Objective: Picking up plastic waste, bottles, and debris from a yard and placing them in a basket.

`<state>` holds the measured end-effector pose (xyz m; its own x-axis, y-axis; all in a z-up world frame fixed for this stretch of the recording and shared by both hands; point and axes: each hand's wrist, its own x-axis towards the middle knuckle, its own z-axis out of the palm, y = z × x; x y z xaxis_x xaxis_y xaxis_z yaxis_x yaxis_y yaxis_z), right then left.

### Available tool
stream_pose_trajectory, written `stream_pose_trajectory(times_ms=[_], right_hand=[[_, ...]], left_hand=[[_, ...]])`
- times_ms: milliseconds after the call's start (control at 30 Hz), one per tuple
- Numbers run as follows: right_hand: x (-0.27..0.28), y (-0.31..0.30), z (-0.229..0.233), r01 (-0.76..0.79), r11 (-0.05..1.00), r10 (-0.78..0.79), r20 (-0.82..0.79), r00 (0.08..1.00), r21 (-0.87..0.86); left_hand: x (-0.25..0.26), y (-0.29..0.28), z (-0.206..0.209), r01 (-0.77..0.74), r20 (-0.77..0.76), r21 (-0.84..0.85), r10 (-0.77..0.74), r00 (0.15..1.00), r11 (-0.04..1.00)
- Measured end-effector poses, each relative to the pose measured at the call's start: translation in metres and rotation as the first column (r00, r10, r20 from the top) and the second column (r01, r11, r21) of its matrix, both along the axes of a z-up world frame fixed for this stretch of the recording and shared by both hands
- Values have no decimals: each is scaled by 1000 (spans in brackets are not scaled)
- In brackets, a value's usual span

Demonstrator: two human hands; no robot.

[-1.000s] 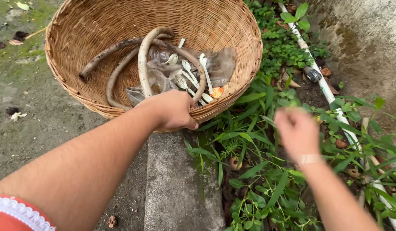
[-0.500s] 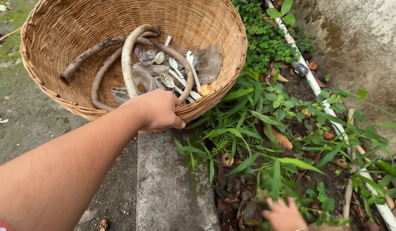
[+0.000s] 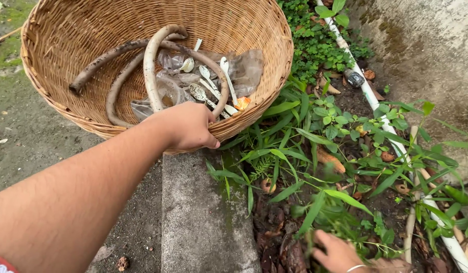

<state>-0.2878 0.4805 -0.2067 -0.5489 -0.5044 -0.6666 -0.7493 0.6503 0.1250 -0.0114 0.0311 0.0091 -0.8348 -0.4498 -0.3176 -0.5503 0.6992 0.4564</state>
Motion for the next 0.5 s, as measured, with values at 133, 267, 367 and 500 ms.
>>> stream_pose_trajectory(times_ms=[133,267,367,500], right_hand=[[78,-53,55,-45,979,23,115,993,198],[95,-43,32,-226,920,202,109,973,320],[110,-34,36,-256,893,260,39,965,369],[90,-11,39,-216,862,238,10,971,458]], left_hand=[[-1,-2,0,13,-7,-15,-13,1000,1000],[0,1,2,15,7,-33,-15,1000,999],[-2,3,2,15,20,-26,-14,1000,1000],[-1,1,0,13,-20,-30,-14,1000,999]])
